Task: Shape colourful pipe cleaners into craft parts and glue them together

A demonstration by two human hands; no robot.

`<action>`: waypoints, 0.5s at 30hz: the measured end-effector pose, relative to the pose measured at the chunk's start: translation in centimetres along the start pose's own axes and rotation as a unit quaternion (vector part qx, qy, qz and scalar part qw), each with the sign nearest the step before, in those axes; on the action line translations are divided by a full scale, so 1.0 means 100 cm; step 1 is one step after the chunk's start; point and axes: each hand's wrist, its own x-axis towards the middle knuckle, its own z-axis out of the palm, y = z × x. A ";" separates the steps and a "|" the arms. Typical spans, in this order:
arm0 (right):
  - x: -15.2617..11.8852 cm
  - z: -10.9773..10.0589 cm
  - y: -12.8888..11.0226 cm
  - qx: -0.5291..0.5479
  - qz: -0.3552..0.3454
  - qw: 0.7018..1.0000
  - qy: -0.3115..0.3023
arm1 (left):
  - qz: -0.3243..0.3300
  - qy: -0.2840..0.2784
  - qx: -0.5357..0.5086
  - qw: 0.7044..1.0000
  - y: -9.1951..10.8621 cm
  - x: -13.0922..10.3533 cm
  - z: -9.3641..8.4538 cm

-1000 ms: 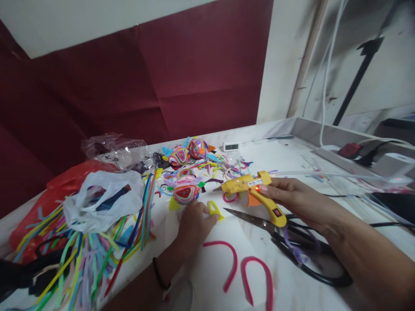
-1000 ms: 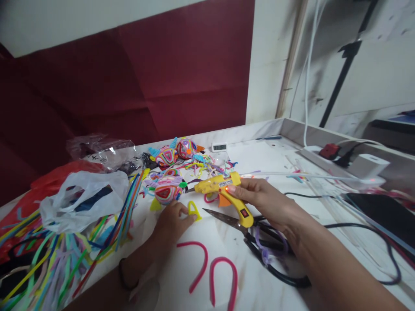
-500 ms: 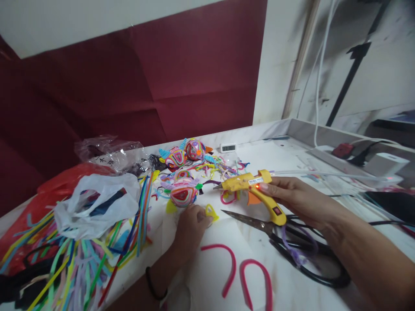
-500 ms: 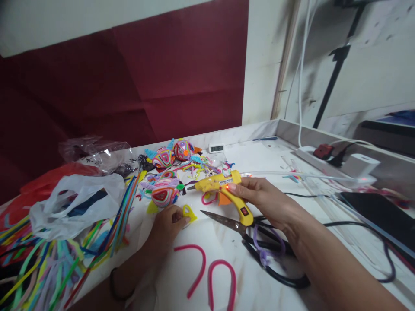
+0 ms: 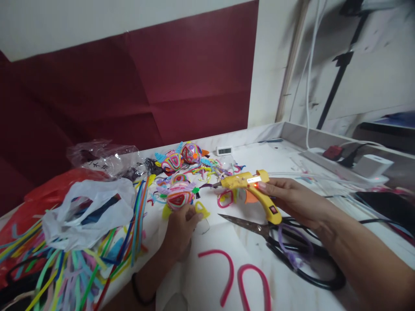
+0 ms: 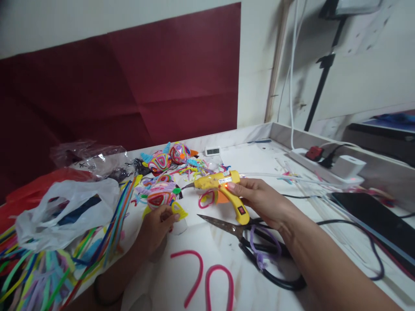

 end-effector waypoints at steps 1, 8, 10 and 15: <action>0.001 0.000 0.000 0.014 0.004 1.000 -0.001 | 0.001 0.000 -0.009 1.000 -0.001 0.000 0.001; 0.010 -0.001 0.008 0.069 0.048 0.996 -0.006 | 0.022 0.029 -0.033 0.999 -0.013 -0.001 0.007; 0.013 0.000 0.010 0.073 0.053 0.996 -0.014 | 0.033 0.036 -0.029 0.998 -0.016 -0.002 0.007; 0.022 0.003 0.011 0.027 0.044 0.999 -0.012 | 0.040 0.038 -0.019 0.998 -0.017 -0.004 0.003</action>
